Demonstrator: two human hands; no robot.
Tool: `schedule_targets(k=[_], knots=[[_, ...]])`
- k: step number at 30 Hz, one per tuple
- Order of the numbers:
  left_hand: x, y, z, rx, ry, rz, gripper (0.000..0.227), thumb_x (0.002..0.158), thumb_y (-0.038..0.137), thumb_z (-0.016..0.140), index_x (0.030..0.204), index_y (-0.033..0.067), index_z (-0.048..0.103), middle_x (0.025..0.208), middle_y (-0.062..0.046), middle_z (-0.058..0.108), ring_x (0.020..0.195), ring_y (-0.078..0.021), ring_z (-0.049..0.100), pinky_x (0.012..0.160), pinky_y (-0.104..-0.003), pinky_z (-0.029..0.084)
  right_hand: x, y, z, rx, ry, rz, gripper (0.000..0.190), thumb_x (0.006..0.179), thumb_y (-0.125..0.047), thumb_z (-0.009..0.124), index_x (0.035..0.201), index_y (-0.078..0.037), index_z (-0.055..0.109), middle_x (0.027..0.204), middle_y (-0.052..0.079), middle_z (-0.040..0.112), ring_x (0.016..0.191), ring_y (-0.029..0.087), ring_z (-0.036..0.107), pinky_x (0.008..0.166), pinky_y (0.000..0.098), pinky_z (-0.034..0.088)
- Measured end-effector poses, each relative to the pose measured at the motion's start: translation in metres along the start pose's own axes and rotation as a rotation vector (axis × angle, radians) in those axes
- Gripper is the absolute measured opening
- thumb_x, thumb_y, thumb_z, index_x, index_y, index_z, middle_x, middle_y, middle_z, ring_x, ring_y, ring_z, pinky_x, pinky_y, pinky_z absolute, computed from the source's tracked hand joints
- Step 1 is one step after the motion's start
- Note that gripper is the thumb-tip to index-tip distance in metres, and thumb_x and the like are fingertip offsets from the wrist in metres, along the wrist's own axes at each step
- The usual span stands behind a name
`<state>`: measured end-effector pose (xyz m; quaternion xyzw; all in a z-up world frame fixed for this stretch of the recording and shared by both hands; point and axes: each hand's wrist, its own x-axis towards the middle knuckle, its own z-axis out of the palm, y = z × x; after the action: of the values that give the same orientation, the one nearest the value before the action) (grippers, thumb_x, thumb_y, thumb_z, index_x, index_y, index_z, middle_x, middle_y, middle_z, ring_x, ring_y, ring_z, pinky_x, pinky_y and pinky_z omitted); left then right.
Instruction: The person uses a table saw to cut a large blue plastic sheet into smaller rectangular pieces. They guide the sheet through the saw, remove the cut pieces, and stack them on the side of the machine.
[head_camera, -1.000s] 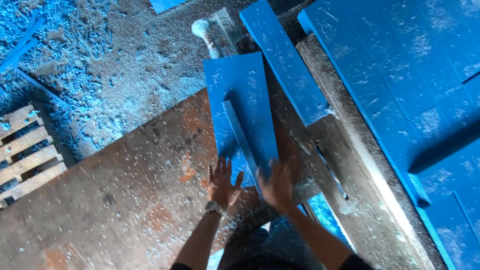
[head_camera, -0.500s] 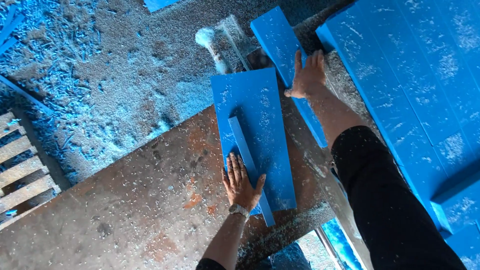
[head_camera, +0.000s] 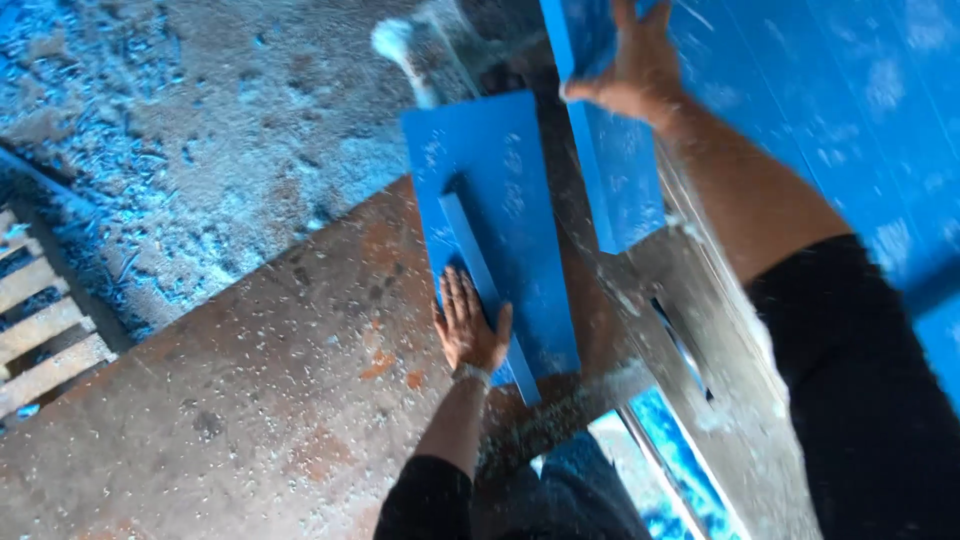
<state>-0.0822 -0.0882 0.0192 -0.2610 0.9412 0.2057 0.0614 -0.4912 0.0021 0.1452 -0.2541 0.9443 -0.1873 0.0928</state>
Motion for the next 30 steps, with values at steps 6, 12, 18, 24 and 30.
schedule_targets(k=[6, 12, 18, 24, 30], knots=[[0.001, -0.010, 0.018, -0.022, 0.009, -0.007, 0.098, 0.095, 0.071, 0.047, 0.167, 0.0174, 0.008, 0.175, -0.010, 0.011, 0.153, -0.0339, 0.033, 0.114, -0.065, 0.026, -0.093, 0.074, -0.117, -0.018, 0.390, -0.236, 0.076, 0.085, -0.038, 0.106, 0.132, 0.004, 0.065, 0.112, 0.026, 0.070, 0.091, 0.041, 0.071, 0.075, 0.0494, 0.060], [0.000, -0.023, 0.021, -0.012, 0.008, 0.099, 0.102, 0.095, 0.078, 0.024, 0.166, 0.0054, 0.012, 0.175, -0.010, 0.001, 0.159, -0.0406, 0.006, 0.123, -0.067, -0.001, -0.189, 0.222, -0.161, -0.024, 0.452, 0.446, 0.094, 0.096, -0.064, 0.091, 0.155, -0.020, 0.032, 0.153, 0.020, 0.051, 0.134, 0.055, 0.050, 0.102, 0.0644, 0.049], [0.002, 0.010, 0.006, -0.326, -0.105, -0.060, 0.115, 0.086, 0.060, 0.064, 0.162, -0.0038, 0.005, 0.172, -0.021, 0.000, 0.157, -0.0437, 0.015, 0.126, -0.052, 0.020, -0.253, 0.328, -0.168, 0.134, 0.287, 1.047, 0.115, 0.083, -0.072, 0.087, 0.161, -0.019, 0.020, 0.145, 0.023, 0.041, 0.124, 0.047, 0.055, 0.099, 0.0580, 0.051], [-0.012, 0.025, 0.020, 0.246, -0.012, 0.006, 0.109, 0.090, 0.074, 0.039, 0.165, -0.0007, 0.012, 0.172, -0.022, -0.007, 0.156, -0.0449, 0.021, 0.122, -0.055, 0.029, -0.268, 0.396, -0.155, 0.137, 0.077, 1.317, 0.123, 0.088, -0.068, 0.080, 0.165, -0.011, 0.003, 0.137, 0.025, 0.033, 0.091, 0.027, 0.054, 0.081, 0.0394, 0.052], [-0.023, 0.060, 0.017, 0.107, 0.086, 0.098, 0.083, 0.088, 0.052, 0.067, 0.151, -0.0020, 0.052, 0.169, -0.027, 0.025, 0.141, -0.0498, 0.043, 0.110, -0.059, 0.041, -0.272, 0.425, -0.144, -0.199, 0.064, 1.026, 0.110, 0.097, -0.059, 0.073, 0.169, -0.003, 0.010, 0.165, 0.032, -0.008, 0.151, 0.058, -0.003, 0.124, 0.0676, 0.011]])
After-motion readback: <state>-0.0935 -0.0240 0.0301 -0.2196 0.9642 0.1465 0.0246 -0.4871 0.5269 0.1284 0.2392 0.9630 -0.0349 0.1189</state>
